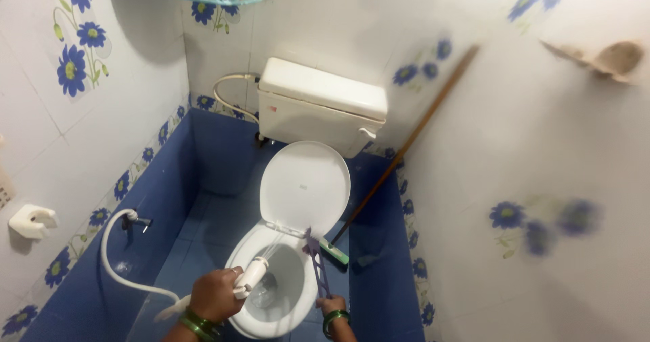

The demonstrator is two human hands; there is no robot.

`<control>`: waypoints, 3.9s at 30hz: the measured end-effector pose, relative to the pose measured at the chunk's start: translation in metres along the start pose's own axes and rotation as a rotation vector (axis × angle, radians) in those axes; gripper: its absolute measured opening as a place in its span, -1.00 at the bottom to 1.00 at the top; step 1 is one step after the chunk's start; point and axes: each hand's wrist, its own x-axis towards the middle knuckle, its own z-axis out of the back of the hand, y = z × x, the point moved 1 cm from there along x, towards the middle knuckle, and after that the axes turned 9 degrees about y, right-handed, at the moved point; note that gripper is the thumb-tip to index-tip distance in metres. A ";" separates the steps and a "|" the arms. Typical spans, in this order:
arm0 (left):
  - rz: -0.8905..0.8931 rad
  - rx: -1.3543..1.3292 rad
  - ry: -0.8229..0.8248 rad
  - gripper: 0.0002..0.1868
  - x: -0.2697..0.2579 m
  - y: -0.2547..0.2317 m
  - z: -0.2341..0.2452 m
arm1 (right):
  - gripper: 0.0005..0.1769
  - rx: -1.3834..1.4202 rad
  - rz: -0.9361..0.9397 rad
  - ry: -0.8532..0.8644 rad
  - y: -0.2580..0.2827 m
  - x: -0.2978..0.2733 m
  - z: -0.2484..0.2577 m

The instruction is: The person cleans a toilet bowl with a brush while rinsing the interior with water from a sprayer.

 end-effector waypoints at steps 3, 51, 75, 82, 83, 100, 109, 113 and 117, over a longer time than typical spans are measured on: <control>0.074 0.034 0.015 -0.52 0.006 0.022 -0.013 | -0.58 0.029 -0.019 -0.001 0.007 -0.003 0.001; 0.353 0.015 0.383 -0.36 -0.034 0.105 -0.106 | -0.30 -0.273 -0.094 -0.073 -0.008 0.010 0.011; 0.347 -0.297 0.508 -0.31 -0.007 0.124 -0.074 | -0.35 -0.545 0.068 -0.109 0.135 0.128 -0.019; 0.363 -0.323 0.513 -0.31 -0.018 0.135 -0.068 | -0.43 -1.123 -0.054 0.203 0.110 0.115 -0.019; 0.362 -0.327 0.515 -0.31 -0.017 0.139 -0.067 | -0.43 -1.122 -0.051 0.205 0.105 0.111 -0.017; 0.344 -0.401 0.544 -0.30 -0.009 0.165 -0.106 | -0.15 -0.576 -0.286 -0.250 0.068 0.100 0.038; 0.335 -0.405 0.517 -0.30 -0.019 0.158 -0.097 | -0.14 -0.872 -0.163 -0.025 0.018 0.096 -0.017; 0.344 -0.332 0.485 -0.30 -0.021 0.152 -0.090 | -0.13 -1.068 0.028 -0.033 0.069 0.106 -0.013; 0.328 -0.315 0.420 -0.36 -0.029 0.155 -0.087 | -0.13 -0.796 -0.178 -0.030 0.074 0.093 0.000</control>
